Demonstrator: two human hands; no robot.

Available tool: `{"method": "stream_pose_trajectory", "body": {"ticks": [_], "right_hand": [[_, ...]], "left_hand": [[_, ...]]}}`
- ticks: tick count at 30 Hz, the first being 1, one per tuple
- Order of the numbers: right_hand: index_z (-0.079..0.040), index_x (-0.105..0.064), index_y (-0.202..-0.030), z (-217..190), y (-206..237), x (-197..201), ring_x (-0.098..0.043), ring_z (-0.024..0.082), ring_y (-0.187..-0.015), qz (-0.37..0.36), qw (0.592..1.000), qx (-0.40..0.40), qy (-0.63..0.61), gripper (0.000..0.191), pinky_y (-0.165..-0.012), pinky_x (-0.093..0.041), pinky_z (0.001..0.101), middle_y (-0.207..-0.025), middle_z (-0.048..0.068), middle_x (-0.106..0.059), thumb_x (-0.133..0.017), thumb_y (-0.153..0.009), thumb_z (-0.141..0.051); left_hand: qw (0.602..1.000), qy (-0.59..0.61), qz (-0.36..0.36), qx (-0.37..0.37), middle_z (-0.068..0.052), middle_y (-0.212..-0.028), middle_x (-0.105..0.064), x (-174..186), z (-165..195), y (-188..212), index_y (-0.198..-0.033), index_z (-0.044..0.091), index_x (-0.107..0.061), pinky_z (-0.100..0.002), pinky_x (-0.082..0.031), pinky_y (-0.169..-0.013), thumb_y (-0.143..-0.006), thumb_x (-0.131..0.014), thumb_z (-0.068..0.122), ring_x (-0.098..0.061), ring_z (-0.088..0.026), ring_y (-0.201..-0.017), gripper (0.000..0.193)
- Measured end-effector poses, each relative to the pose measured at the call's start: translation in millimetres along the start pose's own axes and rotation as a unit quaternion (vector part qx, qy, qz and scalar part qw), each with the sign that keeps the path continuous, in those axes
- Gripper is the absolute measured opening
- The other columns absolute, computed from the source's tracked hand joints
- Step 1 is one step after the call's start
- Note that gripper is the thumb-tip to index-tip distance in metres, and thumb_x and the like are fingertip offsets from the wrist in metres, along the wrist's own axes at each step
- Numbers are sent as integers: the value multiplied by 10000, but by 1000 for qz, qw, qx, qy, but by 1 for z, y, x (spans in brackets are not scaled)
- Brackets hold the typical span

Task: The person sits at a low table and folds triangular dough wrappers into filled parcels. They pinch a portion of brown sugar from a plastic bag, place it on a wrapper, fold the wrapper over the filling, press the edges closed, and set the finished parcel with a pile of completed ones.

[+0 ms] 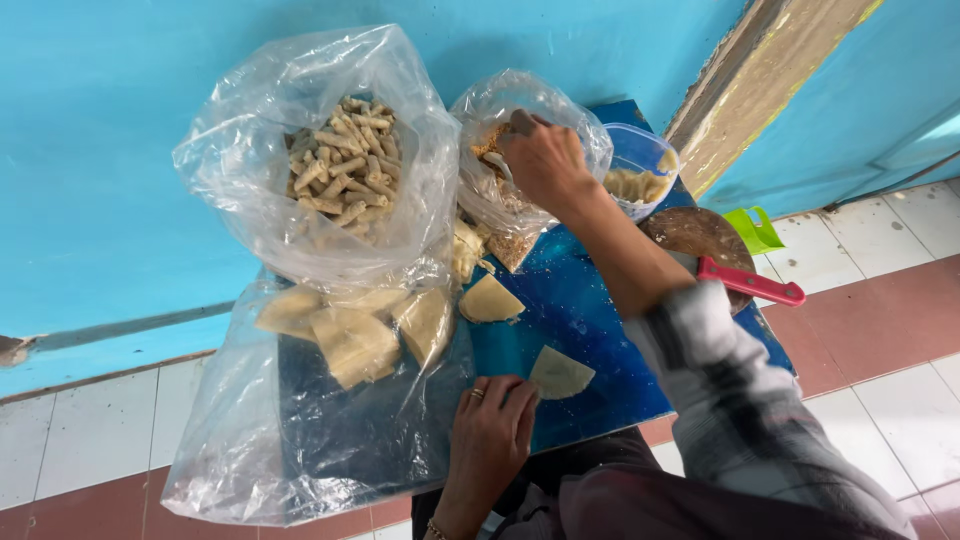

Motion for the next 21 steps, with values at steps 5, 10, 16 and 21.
{"method": "stream_pose_trajectory", "body": {"ticks": [5, 10, 16, 21], "right_hand": [[-137, -773, -995, 0, 25, 54, -721, 251, -789, 47, 996, -43, -63, 150, -624, -600, 371, -1062, 106, -713, -667, -958, -38], [-173, -769, -1277, 62, 97, 121, -722, 251, -958, 272, 949, -124, -102, 292, -780, -602, 363, -1147, 63, -713, -691, -1031, -38], [-260, -823, -1018, 125, 118, 44, -581, 268, -1145, -102, 979, -170, -50, 144, -927, -492, 446, -1167, 17, -694, -837, -875, -266], [-284, -821, -1045, 130, 140, 11, -482, 222, -1325, -195, 966, -168, 0, 285, -1157, -334, 425, -1323, -15, -611, -854, -765, -243]], "left_hand": [[1000, 13, -17, 0, -68, -1010, -679, -7, -7, 1, -1015, 51, -736, -430, -495, -803, -943, -700, 156, -641, -288, -930, 132], [1000, 21, -11, 6, -43, -1000, -681, -5, -4, 0, -1034, 51, -742, -397, -507, -794, -936, -715, 162, -652, -246, -931, 151], [1000, 14, -20, -17, -41, -997, -672, 1, -1, -4, -1033, 50, -743, -402, -510, -814, -926, -726, 180, -645, -233, -929, 169], [1000, 8, -25, -10, -30, -1006, -676, 1, 0, -5, -1033, 53, -747, -393, -510, -813, -933, -723, 177, -648, -218, -927, 161]]}}
Point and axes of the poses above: each hand's wrist, its own y-axis away from the middle knuckle, its own x-axis out of the back of the hand, z = x × y, the point moved 8 cm from there along -y, towards the middle knuckle
